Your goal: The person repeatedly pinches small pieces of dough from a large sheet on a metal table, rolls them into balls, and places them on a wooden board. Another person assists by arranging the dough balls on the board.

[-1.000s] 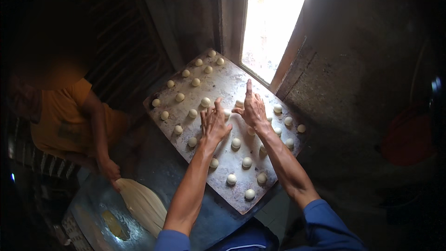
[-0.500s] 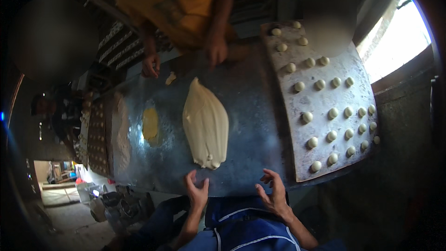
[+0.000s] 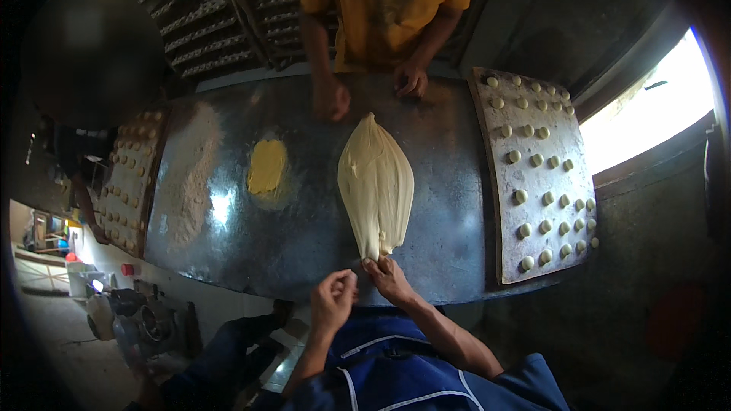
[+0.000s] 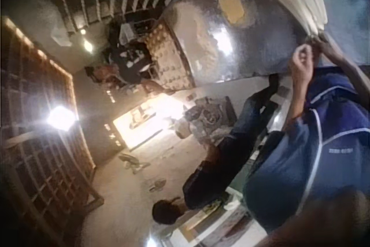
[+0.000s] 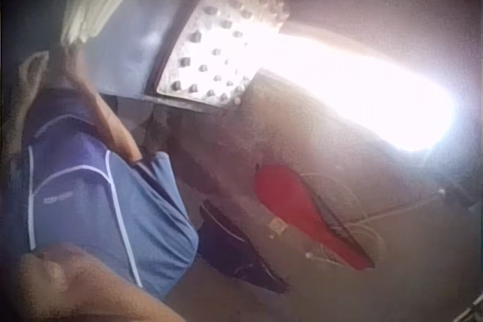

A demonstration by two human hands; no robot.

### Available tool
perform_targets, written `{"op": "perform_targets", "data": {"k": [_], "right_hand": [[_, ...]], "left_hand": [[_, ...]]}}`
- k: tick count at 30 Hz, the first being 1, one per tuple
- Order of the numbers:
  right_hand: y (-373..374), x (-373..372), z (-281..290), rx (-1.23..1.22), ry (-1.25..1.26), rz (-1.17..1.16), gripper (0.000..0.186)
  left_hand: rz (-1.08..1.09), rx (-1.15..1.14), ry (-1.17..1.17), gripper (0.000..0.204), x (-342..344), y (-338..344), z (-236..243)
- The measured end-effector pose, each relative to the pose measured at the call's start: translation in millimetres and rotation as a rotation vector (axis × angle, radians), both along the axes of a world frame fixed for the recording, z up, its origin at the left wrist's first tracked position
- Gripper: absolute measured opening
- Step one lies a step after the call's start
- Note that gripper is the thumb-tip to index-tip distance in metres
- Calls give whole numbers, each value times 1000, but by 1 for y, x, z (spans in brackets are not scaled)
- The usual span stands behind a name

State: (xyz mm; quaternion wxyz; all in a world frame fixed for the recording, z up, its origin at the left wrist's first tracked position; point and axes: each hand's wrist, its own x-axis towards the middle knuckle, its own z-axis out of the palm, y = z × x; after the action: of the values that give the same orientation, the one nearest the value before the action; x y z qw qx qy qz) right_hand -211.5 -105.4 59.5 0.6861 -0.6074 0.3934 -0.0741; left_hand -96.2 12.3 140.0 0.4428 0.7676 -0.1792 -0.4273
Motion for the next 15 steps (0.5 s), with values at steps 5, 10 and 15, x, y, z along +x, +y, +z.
{"op": "perform_targets", "data": {"k": [5,10,15], "right_hand": [[26,-25,25,-676,153,61,21],[26,-53,99,-412,3,561,24],[-11,0,128,-66,-573,121,32]], "left_hand": [[0,-231,1002,40,5,-58,-67],[-90,-559,1727,35,19,-53,-137],[-344,-591,143,40,3,-16,-108]]}}
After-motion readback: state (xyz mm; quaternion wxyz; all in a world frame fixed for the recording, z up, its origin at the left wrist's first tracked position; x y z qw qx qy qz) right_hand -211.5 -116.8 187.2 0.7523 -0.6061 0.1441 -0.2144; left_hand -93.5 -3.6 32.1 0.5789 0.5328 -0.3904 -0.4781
